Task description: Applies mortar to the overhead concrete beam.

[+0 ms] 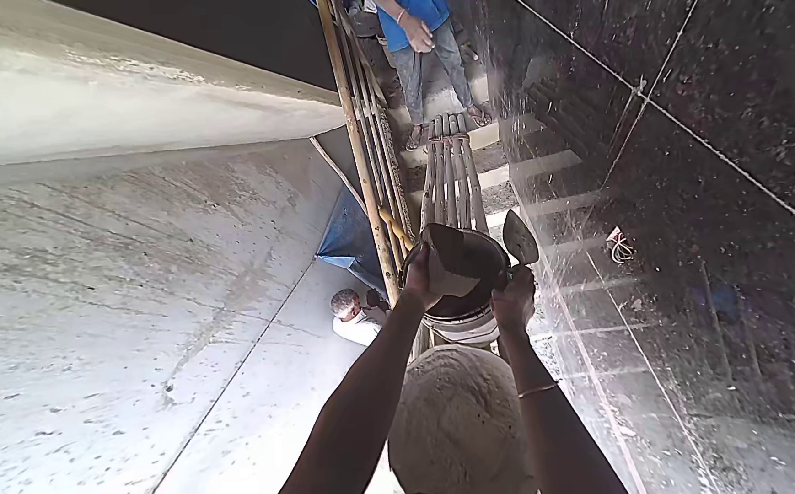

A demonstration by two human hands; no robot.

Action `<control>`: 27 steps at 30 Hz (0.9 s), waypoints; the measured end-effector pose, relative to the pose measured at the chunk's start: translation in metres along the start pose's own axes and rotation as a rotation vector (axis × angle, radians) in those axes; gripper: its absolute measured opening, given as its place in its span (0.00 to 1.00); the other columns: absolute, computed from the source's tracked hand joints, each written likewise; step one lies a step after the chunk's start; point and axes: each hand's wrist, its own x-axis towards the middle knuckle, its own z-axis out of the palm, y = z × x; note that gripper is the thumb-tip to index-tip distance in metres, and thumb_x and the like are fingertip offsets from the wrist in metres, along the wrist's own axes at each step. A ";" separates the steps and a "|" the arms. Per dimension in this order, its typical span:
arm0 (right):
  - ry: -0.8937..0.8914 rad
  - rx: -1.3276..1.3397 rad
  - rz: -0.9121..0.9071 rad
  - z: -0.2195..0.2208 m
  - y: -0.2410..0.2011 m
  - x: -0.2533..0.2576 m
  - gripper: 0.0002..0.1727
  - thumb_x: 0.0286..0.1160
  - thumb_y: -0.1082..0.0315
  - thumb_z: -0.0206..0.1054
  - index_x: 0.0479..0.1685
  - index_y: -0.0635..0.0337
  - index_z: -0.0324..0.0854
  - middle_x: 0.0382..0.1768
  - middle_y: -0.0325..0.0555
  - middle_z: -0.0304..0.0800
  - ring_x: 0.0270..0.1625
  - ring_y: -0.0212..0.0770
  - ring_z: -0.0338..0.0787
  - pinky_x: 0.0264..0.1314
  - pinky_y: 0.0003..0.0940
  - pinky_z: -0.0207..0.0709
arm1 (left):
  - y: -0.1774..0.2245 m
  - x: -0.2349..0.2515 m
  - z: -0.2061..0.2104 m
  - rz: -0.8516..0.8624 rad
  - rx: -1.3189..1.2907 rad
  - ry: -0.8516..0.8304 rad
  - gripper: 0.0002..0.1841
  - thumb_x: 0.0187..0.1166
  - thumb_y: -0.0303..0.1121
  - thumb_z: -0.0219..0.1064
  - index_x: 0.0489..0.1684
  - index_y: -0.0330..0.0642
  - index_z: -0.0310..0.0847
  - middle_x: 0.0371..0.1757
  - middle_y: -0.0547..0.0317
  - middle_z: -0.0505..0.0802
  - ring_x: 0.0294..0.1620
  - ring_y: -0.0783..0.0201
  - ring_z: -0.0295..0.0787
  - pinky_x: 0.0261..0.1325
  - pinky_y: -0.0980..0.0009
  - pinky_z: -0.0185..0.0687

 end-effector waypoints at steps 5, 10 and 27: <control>-0.006 -0.004 -0.003 -0.003 -0.002 0.003 0.22 0.81 0.59 0.64 0.69 0.60 0.77 0.67 0.59 0.83 0.67 0.61 0.86 0.56 0.61 0.82 | -0.003 -0.009 0.002 -0.023 -0.159 -0.018 0.39 0.85 0.70 0.31 0.69 0.51 0.77 0.59 0.48 0.91 0.62 0.50 0.88 0.63 0.44 0.84; -0.064 -0.035 0.022 -0.005 -0.001 0.002 0.24 0.76 0.62 0.69 0.69 0.59 0.75 0.68 0.59 0.81 0.68 0.59 0.85 0.57 0.59 0.83 | 0.004 -0.020 -0.007 0.033 -0.156 -0.173 0.36 0.79 0.73 0.41 0.68 0.60 0.81 0.63 0.54 0.91 0.62 0.53 0.88 0.61 0.47 0.84; -0.048 -0.005 -0.011 -0.007 0.001 0.003 0.22 0.83 0.58 0.61 0.70 0.59 0.77 0.68 0.59 0.83 0.67 0.60 0.86 0.58 0.61 0.82 | 0.007 -0.043 0.024 -0.042 -0.024 0.091 0.30 0.91 0.58 0.34 0.65 0.48 0.75 0.53 0.48 0.90 0.55 0.50 0.87 0.58 0.46 0.83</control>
